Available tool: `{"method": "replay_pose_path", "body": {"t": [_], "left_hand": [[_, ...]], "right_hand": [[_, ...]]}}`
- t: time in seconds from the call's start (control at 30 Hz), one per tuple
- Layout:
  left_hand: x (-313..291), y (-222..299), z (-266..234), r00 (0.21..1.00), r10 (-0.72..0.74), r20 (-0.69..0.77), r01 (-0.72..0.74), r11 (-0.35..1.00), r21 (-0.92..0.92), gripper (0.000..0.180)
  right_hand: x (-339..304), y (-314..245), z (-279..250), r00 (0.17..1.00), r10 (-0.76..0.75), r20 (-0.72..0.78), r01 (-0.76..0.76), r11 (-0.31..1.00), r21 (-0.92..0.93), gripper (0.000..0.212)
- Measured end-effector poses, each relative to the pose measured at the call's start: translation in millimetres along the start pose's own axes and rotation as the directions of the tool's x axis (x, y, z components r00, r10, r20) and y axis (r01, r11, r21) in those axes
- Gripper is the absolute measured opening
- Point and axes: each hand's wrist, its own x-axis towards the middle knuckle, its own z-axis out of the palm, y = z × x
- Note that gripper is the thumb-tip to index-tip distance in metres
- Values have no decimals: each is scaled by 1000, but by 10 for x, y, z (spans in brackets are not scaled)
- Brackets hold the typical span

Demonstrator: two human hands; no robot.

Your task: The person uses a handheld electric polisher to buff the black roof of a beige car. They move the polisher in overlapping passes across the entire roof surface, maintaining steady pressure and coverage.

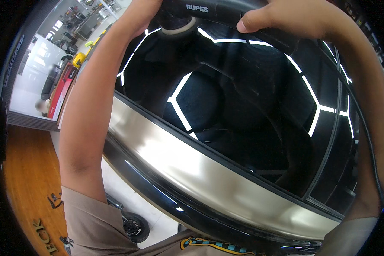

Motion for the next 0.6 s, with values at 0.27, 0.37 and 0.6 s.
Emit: {"method": "replay_pose_path", "body": {"t": [0.27, 0.37, 0.6], "left_hand": [[-2, 263, 119, 999, 33, 30, -31, 995, -93, 56], [-250, 460, -85, 997, -14, 80, 23, 994, -106, 59], [-57, 298, 121, 994, -25, 103, 41, 987, -157, 61]], "right_hand": [[-164, -51, -101, 986, 151, 76, -151, 989, -11, 99], [255, 1036, -18, 960, 14, 281, -137, 895, 424, 97], [-32, 958, 594, 956, -73, -284, 123, 979, 163, 98]]}}
